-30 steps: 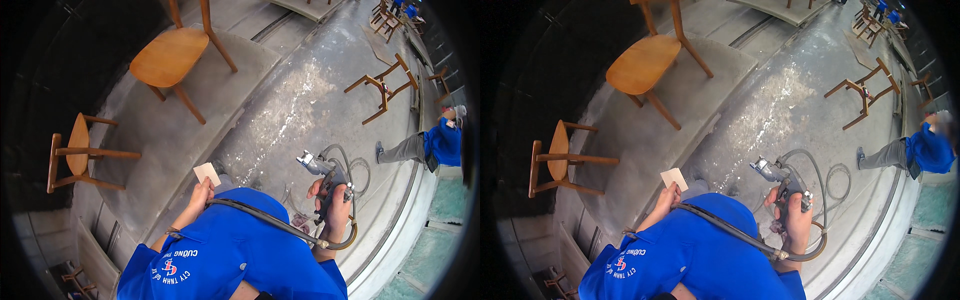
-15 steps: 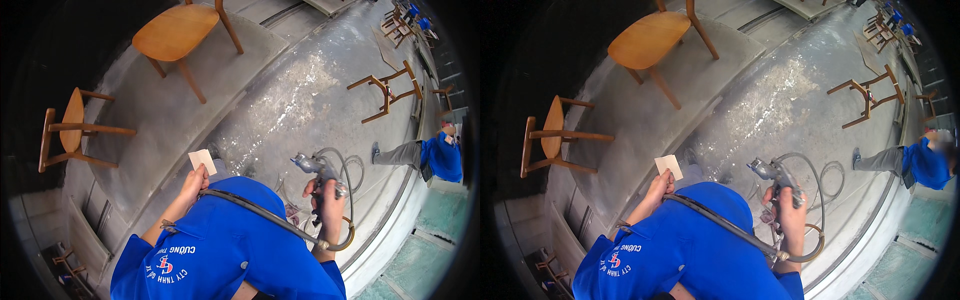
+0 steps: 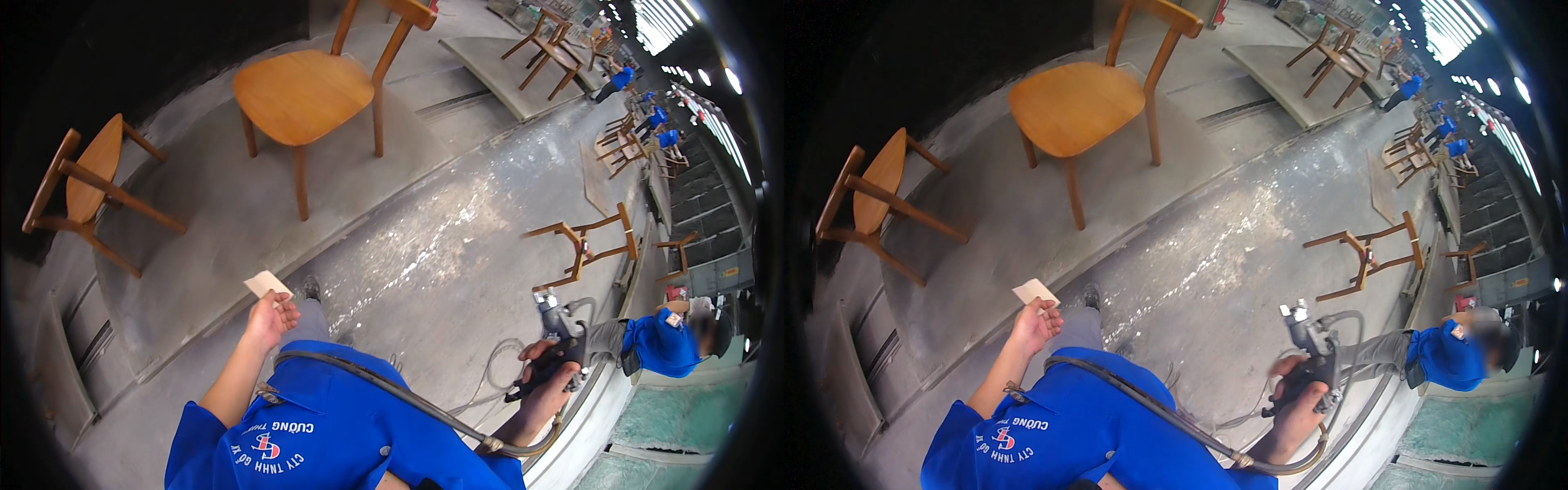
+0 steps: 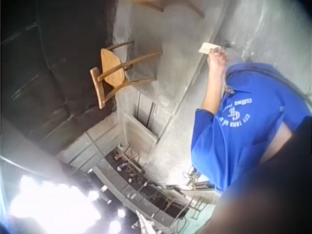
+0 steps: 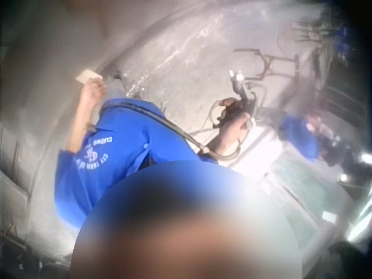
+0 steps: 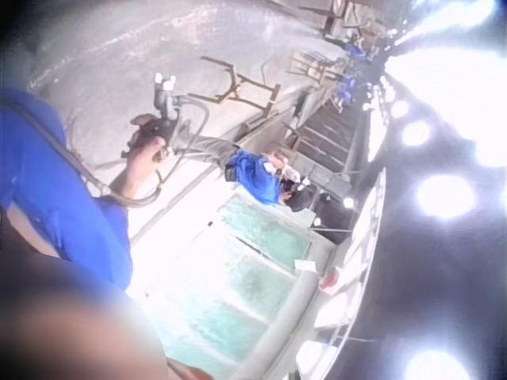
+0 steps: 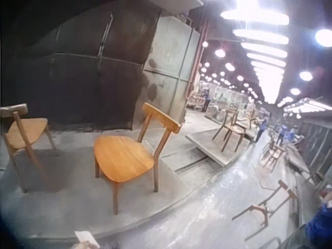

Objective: The person wipes wooden chairs with a cloth and sprays them with a handheld spray gun. They move between chairs, wiping the seat and backrest, then applying a finish with the spray gun. The process repeats across multiple chairs in a workshop setting.

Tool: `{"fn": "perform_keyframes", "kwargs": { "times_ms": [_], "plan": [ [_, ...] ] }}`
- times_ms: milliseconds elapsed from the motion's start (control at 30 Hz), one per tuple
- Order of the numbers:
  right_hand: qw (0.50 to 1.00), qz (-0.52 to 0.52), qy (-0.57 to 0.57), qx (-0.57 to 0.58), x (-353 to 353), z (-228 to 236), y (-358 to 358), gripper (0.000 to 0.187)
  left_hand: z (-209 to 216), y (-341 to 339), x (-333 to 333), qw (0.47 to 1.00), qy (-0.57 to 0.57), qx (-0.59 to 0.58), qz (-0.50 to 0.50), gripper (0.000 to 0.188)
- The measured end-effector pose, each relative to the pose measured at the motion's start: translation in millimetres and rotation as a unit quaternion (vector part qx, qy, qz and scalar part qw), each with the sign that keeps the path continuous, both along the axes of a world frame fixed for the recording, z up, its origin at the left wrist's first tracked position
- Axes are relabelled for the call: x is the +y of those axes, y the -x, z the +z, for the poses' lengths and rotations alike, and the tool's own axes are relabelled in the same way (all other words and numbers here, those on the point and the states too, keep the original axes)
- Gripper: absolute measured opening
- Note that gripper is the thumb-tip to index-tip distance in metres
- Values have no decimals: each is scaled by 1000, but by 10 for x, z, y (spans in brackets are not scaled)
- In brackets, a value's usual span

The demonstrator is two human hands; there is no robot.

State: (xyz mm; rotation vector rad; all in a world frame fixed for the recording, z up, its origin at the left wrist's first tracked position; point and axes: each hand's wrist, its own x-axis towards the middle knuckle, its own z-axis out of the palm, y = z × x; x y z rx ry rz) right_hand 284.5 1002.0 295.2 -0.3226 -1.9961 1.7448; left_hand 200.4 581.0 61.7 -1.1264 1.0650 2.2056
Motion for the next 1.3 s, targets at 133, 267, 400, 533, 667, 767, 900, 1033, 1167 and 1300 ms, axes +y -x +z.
{"fn": "perform_keyframes", "kwargs": {
  "times_ms": [133, 267, 400, 533, 667, 767, 900, 1033, 1167, 1300],
  "plan": [
    [995, -67, -32, 61, 11, 350, 439, 77, -21, 629, -262, 994, 10, 66, 86, 35],
    [993, -70, -23, 90, -85, 656, 1066, 75, -5, 1425, -613, 981, 5, 83, 177, 34],
    [992, -52, -49, 100, -293, 970, 1819, 73, -31, 2230, -913, 961, -45, 103, 252, 34],
    [992, -17, -94, 84, -514, 1334, 2447, 72, -151, 2729, -1124, 956, -36, 135, 257, 35],
    [991, -70, -98, 60, -696, 1593, 2725, 71, -229, 2794, -932, 974, 77, 186, 102, 37],
    [991, -101, -83, 38, -753, 1752, 2894, 68, -271, 2563, -441, 967, 137, 181, -113, 42],
    [991, -91, -82, 50, -801, 1920, 3251, 66, -264, 2411, -138, 910, 232, 231, -255, 51],
    [995, -11, -73, 69, -877, 2042, 3820, 63, -70, 2612, -222, 914, 221, 274, -200, 50],
    [988, 75, -101, 92, -981, 2214, 4510, 59, 329, 2711, -137, 933, 191, 279, -122, 50],
    [979, 89, -158, 95, -1157, 2447, 5167, 59, 744, 2770, -95, 940, 199, 276, -39, 49]
  ]
}}
